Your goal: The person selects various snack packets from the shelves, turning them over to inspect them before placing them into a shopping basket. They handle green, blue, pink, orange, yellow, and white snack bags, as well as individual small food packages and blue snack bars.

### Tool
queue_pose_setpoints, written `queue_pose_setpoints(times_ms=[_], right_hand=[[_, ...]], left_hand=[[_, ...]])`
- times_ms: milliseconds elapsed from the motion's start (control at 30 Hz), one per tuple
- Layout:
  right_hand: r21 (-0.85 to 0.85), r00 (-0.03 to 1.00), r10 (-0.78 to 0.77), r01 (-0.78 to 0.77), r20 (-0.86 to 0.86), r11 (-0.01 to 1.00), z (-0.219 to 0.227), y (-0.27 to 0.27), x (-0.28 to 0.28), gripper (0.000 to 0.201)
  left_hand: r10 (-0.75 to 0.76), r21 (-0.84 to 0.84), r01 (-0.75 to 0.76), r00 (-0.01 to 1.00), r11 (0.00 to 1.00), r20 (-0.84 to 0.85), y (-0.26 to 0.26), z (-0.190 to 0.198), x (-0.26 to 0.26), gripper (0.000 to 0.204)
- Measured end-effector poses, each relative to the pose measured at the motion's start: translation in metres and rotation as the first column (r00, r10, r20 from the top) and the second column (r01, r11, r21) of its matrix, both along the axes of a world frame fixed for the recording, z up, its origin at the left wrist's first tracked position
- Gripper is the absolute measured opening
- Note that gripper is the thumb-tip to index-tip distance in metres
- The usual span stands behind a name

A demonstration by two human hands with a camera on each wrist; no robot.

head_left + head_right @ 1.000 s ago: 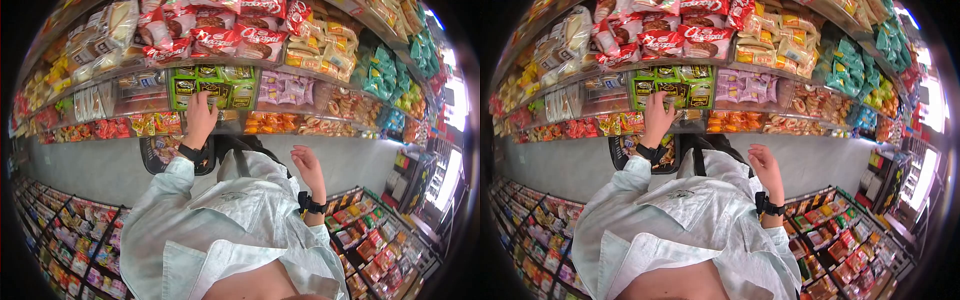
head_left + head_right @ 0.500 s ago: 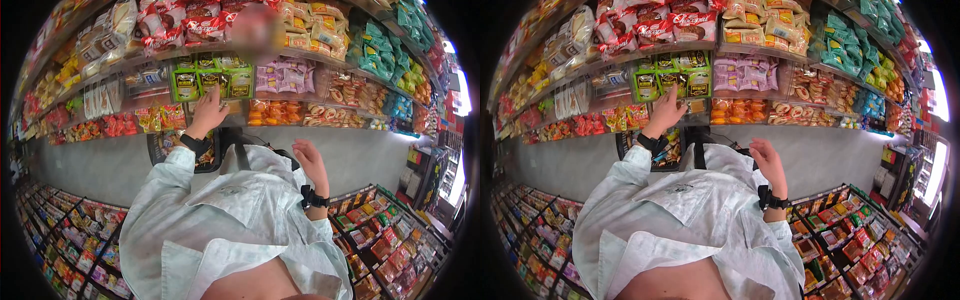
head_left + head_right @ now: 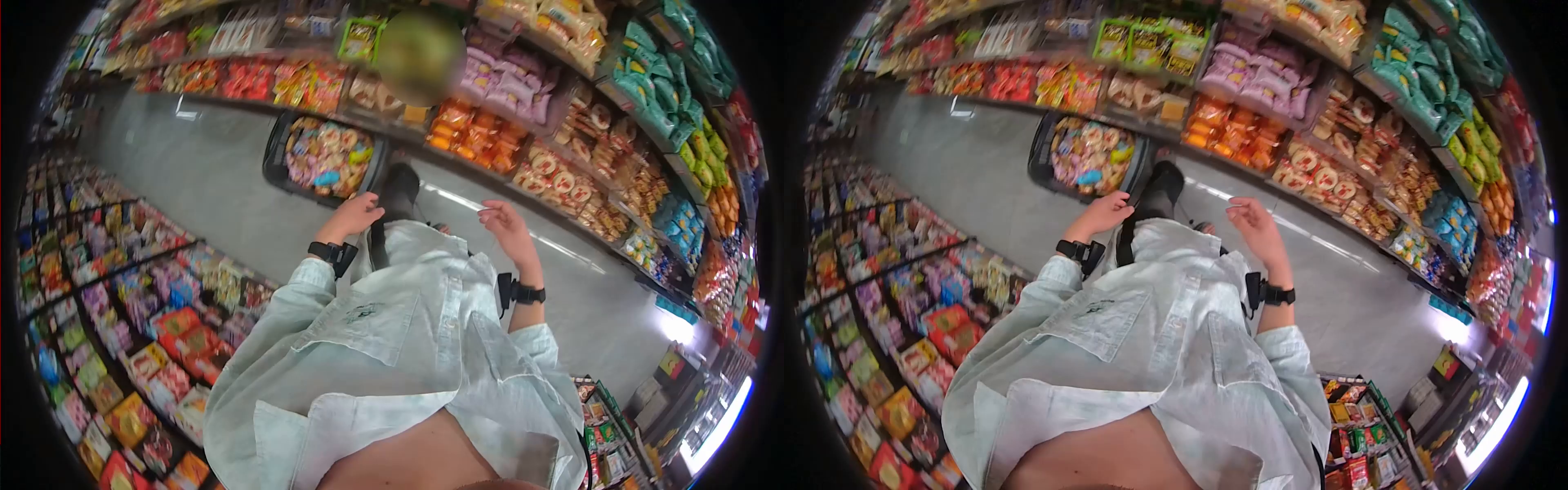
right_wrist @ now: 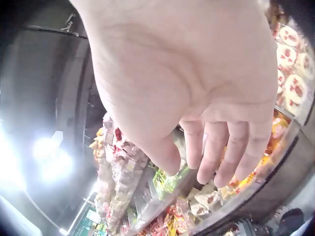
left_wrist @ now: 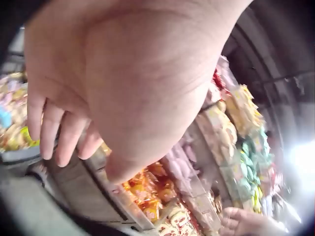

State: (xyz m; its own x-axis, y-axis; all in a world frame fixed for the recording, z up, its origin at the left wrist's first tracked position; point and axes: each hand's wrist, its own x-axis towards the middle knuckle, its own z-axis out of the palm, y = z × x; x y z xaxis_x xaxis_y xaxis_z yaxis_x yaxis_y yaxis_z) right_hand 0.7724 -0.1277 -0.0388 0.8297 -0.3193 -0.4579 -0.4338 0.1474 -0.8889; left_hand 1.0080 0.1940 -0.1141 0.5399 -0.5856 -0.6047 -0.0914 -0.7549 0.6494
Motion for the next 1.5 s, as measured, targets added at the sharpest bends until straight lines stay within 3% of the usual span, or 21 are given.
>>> queue_pose_setpoints(times_ms=[67, 133, 233, 300, 400, 500, 533, 600, 633, 733, 867, 967, 1067, 1167, 1200, 1300, 1333, 1367, 1433, 1467, 1500], right_hand=[[0.108, 0.992, -0.005, 0.019, -0.128, 0.994, -0.017, 0.009, -0.023, 0.029], [0.155, 0.974, 0.017, 0.018, -0.225, 0.988, -0.036, 0.01, -0.04, 0.031], [0.143, 0.92, -0.12, 0.185, -0.372, 0.972, -0.107, 0.015, -0.089, 0.03], [0.057, 0.863, -0.284, 0.337, -0.418, 0.94, -0.168, 0.023, -0.138, 0.028], [0.084, 0.715, -0.385, 0.525, -0.584, 0.847, -0.236, 0.048, -0.215, 0.021], [0.106, 0.554, -0.271, 0.554, -0.787, 0.826, -0.254, 0.083, -0.271, 0.018], [0.071, 0.512, -0.298, 0.583, -0.805, 0.809, -0.242, 0.1, -0.271, 0.018], [0.035, 0.452, -0.303, 0.599, -0.839, 0.8, -0.236, 0.126, -0.272, 0.019], [0.02, 0.466, -0.299, 0.565, -0.833, 0.825, -0.232, 0.137, -0.265, 0.019], [-0.001, 0.552, -0.272, 0.442, -0.788, 0.897, -0.224, 0.167, -0.232, 0.019], [-0.039, 0.748, -0.152, 0.167, -0.646, 0.985, -0.2, 0.2, -0.152, 0.024], [-0.105, 0.844, -0.042, -0.017, -0.535, 0.994, -0.148, 0.236, -0.071, 0.024], [-0.133, 0.863, 0.065, -0.151, -0.501, 0.979, -0.143, 0.258, -0.022, 0.025], [-0.078, 0.835, 0.172, -0.248, -0.523, 0.966, -0.14, 0.276, 0.017, 0.027], [-0.051, 0.818, 0.208, -0.277, -0.536, 0.96, -0.139, 0.283, 0.03, 0.027], [-0.001, 0.762, 0.276, -0.341, -0.586, 0.94, -0.153, 0.297, 0.067, 0.027], [0.008, 0.744, 0.298, -0.367, -0.598, 0.93, -0.162, 0.3, 0.08, 0.025], [0.024, 0.733, 0.318, -0.382, -0.602, 0.924, -0.172, 0.301, 0.095, 0.024], [0.07, 0.695, 0.373, -0.423, -0.615, 0.903, -0.199, 0.302, 0.122, 0.022], [0.099, 0.677, 0.396, -0.433, -0.62, 0.896, -0.217, 0.301, 0.138, 0.02], [0.105, 0.649, 0.411, -0.456, -0.64, 0.884, -0.235, 0.299, 0.157, 0.02]], left_hand=[[0.145, -0.071, -0.157, 0.977, 0.985, -0.157, 0.06, -0.039, -0.043, 0.049], [0.319, -0.159, -0.37, 0.907, 0.915, -0.277, 0.105, -0.053, -0.076, 0.043], [0.669, 0.23, -0.662, 0.545, 0.713, -0.506, 0.159, -0.042, -0.116, 0.049], [0.647, 0.354, -0.552, 0.541, 0.755, -0.537, 0.227, -0.113, -0.146, 0.057], [0.732, 0.509, -0.527, 0.525, 0.68, -0.434, 0.239, -0.072, -0.175, 0.065], [0.773, 0.414, -0.662, 0.451, 0.625, -0.445, 0.266, -0.086, -0.194, 0.069], [0.724, 0.249, -0.739, 0.432, 0.626, -0.538, 0.293, -0.133, -0.203, 0.063], [0.679, 0.183, -0.672, 0.616, 0.718, -0.399, 0.322, -0.163, -0.207, 0.057], [0.645, 0.16, -0.632, 0.693, 0.758, -0.321, 0.334, -0.164, -0.21, 0.054], [0.685, 0.074, -0.702, 0.657, 0.708, -0.314, 0.374, -0.158, -0.227, 0.042], [0.814, 0.138, -0.854, 0.412, 0.501, -0.409, 0.43, -0.129, -0.256, 0.023], [0.679, 0.163, -0.878, 0.219, 0.451, -0.7, 0.516, -0.185, -0.291, 0.018], [0.802, 0.402, -0.873, -0.021, 0.277, -0.597, 0.534, -0.142, -0.301, 0.019], [0.89, 0.382, -0.899, 0.017, 0.213, -0.455, 0.537, -0.122, -0.308, 0.024], [0.877, 0.398, -0.907, -0.077, 0.136, -0.475, 0.537, -0.119, -0.31, 0.028], [0.713, 0.187, -0.844, 0.283, 0.503, -0.642, 0.576, -0.168, -0.336, 0.018], [0.648, -0.007, -0.708, 0.651, 0.706, -0.395, 0.562, -0.147, -0.329, 0.02], [0.458, -0.095, -0.451, 0.887, 0.887, 0.066, 0.548, -0.128, -0.318, 0.022], [0.294, -0.065, -0.292, 0.871, 0.954, 0.394, 0.534, -0.102, -0.299, 0.027], [0.3, -0.051, -0.307, 0.859, 0.95, 0.416, 0.529, -0.093, -0.295, 0.027], [0.41, -0.019, -0.422, 0.869, 0.907, 0.275, 0.525, -0.082, -0.288, 0.027]])
